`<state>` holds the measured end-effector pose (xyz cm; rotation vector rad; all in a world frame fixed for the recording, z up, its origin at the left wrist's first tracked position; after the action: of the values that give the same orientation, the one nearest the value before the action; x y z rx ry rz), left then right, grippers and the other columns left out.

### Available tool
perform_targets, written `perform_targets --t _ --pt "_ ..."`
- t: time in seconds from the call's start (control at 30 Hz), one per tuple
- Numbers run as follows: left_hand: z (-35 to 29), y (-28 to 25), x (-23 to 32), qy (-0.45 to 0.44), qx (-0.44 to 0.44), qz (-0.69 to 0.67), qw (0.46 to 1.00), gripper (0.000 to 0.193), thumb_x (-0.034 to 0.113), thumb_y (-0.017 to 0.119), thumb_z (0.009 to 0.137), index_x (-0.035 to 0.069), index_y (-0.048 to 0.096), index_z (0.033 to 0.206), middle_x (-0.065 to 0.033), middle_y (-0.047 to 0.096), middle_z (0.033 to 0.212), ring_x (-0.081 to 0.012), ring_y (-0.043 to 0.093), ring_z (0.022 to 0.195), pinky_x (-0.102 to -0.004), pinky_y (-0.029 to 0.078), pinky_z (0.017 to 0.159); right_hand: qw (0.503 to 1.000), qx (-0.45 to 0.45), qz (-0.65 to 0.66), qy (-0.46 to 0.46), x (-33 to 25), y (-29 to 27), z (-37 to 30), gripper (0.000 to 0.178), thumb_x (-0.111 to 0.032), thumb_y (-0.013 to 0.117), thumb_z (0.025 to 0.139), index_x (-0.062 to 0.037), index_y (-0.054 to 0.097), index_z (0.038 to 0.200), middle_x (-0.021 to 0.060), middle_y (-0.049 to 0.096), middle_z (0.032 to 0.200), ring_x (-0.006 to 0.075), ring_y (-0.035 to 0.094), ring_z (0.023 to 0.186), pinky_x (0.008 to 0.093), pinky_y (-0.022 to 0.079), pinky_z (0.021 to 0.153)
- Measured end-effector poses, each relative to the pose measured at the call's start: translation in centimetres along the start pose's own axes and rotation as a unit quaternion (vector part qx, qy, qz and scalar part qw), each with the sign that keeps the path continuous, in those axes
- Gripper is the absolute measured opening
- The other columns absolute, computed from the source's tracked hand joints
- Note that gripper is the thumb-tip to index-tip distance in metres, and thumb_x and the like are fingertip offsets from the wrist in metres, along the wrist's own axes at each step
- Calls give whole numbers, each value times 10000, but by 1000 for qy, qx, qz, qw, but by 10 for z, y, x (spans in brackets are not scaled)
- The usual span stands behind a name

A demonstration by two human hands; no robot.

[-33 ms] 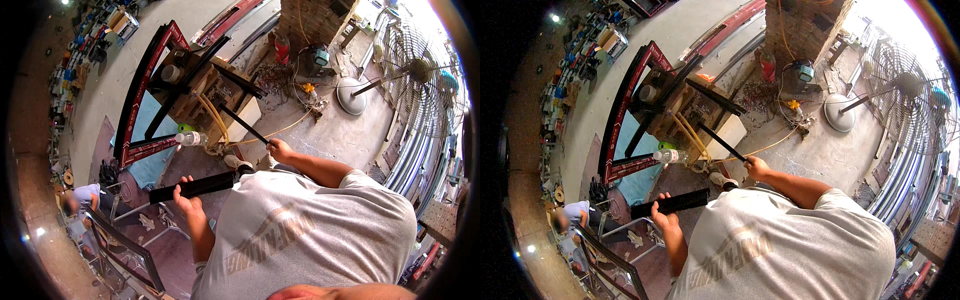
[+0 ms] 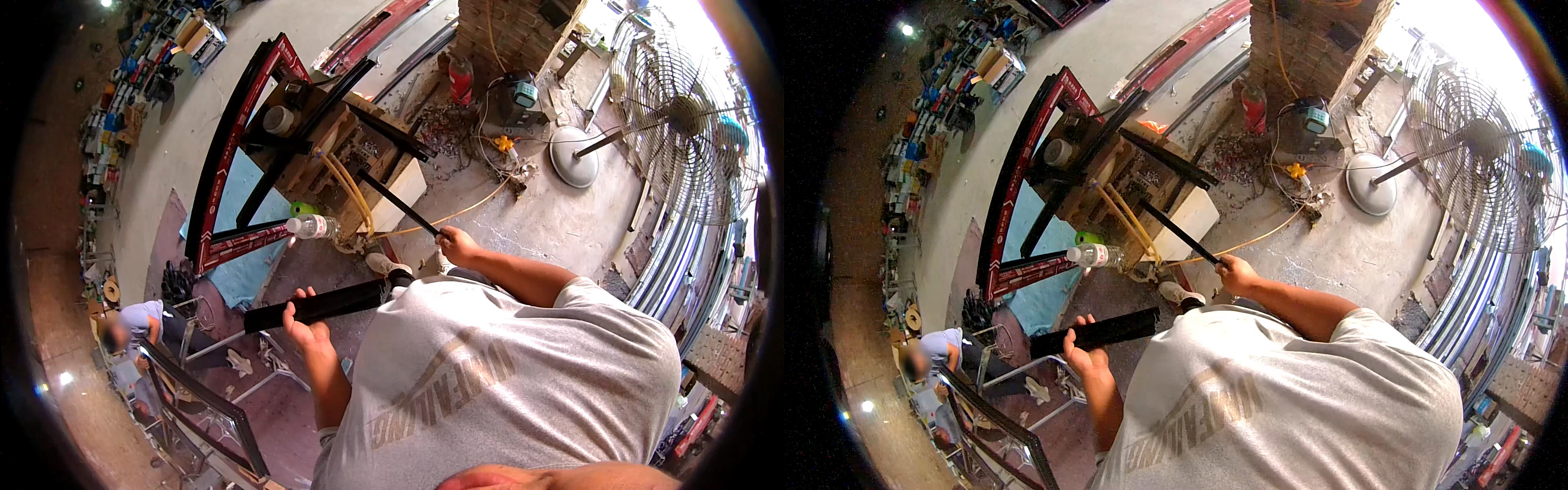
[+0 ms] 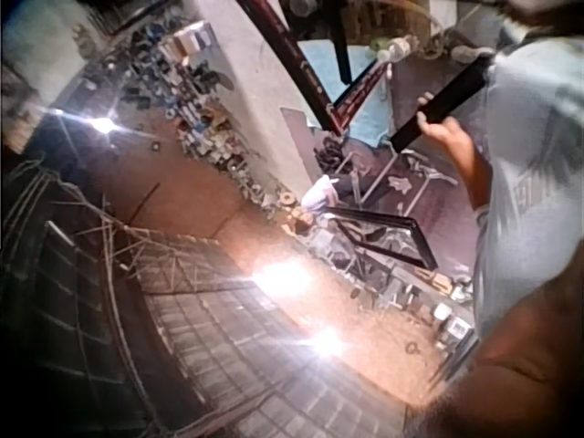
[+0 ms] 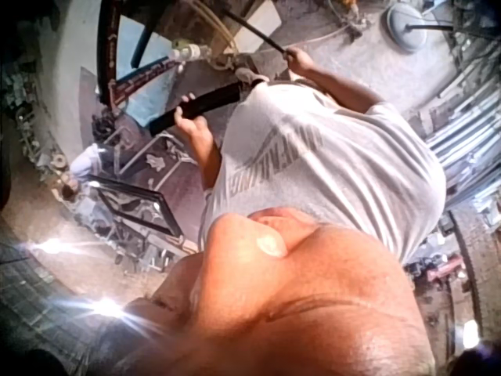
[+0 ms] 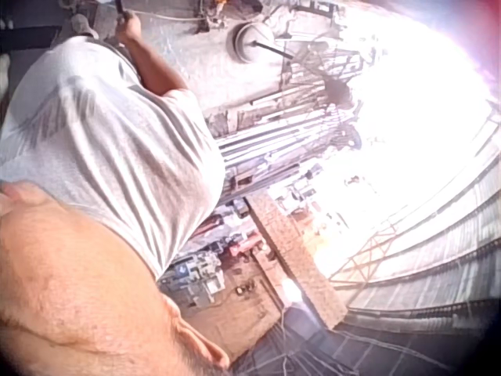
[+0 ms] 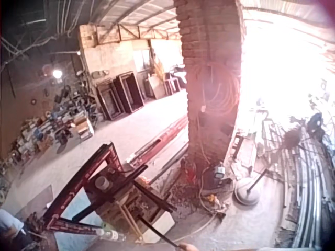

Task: The person repeatedly picks up black frame profiles and places them into a miter saw jig to cut them. Another person assembles the cut pieces into window frames in the background. The camera wearer continues the repetitive cycle of loading and cutting profiles.

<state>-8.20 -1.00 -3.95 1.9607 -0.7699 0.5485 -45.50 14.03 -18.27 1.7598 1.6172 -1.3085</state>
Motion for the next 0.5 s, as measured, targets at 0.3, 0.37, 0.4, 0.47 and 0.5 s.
perform_targets --t 0.3,0.37,0.4,0.47,0.5 --pt "15 -17 6 -12 16 -10 1000 240 98 609 853 -46 564 1039 -186 639 1028 -352 620 1038 -507 481 1080 987 96 116 51 88 -45 -54 325 -304 552 996 -9 599 868 74 551 695 167 526 635 375 448 600" --pt "19 -21 5 -9 19 -11 1000 250 102 613 853 -45 561 1049 -186 640 1034 -365 616 1049 -507 482 1080 974 167 142 61 69 -66 -54 327 -300 550 994 -2 601 870 132 556 692 237 582 652 408 458 618" --pt "16 -21 6 -5 21 -7 1000 261 105 617 854 -45 557 1060 -186 641 1037 -371 613 1054 -506 483 1078 974 222 -31 -21 60 -82 -39 303 -285 537 989 -3 605 903 219 573 742 378 591 711 450 464 661" --pt "14 -19 6 -1 36 -4 999 286 111 622 857 -45 546 1084 -184 641 1042 -376 611 1058 -506 486 1073 965 250 -64 -53 -11 -100 -8 287 -292 508 992 -21 559 915 270 591 840 481 569 825 511 443 707" --pt "13 -10 5 -6 45 -3 999 300 115 624 858 -44 539 1098 -182 640 1045 -376 611 1058 -505 489 1069 962 249 -91 -56 -19 -102 16 266 -275 504 988 -23 541 913 274 597 854 488 578 866 530 439 719"
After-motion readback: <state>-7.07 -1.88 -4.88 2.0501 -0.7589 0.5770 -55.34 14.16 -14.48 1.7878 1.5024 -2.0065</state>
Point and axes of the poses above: each hand's wrist, its own z-axis towards the middle knuckle, its own y-axis out of the palm, x = y × z, the point moved 3 cm from there along z, towards the middle knuckle
